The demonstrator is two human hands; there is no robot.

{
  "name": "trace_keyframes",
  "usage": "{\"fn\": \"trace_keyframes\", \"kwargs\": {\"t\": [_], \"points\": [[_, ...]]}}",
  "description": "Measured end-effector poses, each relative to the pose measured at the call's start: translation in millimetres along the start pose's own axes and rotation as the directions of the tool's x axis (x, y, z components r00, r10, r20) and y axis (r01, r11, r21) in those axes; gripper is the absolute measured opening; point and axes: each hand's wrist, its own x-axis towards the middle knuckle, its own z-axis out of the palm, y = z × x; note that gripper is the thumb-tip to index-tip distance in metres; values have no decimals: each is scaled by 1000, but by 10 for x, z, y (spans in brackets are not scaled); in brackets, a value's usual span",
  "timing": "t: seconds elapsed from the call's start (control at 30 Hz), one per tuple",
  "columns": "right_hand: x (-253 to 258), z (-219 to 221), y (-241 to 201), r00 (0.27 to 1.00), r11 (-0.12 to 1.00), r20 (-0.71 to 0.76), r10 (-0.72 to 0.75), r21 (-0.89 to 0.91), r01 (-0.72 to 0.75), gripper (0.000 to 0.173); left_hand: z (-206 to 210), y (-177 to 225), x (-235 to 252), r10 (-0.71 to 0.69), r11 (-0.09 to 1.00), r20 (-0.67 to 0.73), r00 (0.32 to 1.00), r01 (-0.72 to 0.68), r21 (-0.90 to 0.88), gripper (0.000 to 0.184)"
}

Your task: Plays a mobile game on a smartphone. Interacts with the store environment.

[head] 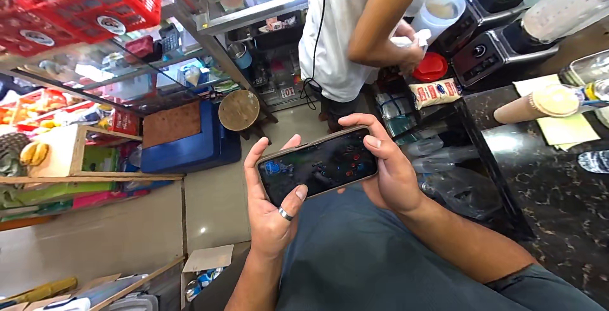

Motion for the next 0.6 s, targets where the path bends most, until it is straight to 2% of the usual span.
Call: {"fn": "trace_keyframes", "kwargs": {"t": [0.07, 0.27, 0.33, 0.47, 0.6], "points": [[-1, -15, -3, 1000, 1000, 28, 1, 4, -1, 37, -8, 11, 10, 21, 999, 35, 999, -22, 45, 82], [5, -44, -69, 984, 997, 173, 46, 59, -57, 37, -37, 38, 25, 52, 999, 37, 998, -52, 16, 75], [16, -73, -95, 969, 994, 240, 51, 77, -71, 44, -44, 43, 30, 65, 998, 24, 998, -65, 12, 68], [16, -81, -131, 953, 995, 300, 44, 69, -67, 64, -57, 74, 30, 72, 997, -4, 997, -72, 7, 67], [0, -70, -117, 956, 997, 287, 56, 37, -69, 69, -37, 86, 24, 75, 996, -14, 997, -74, 46, 66]]}}
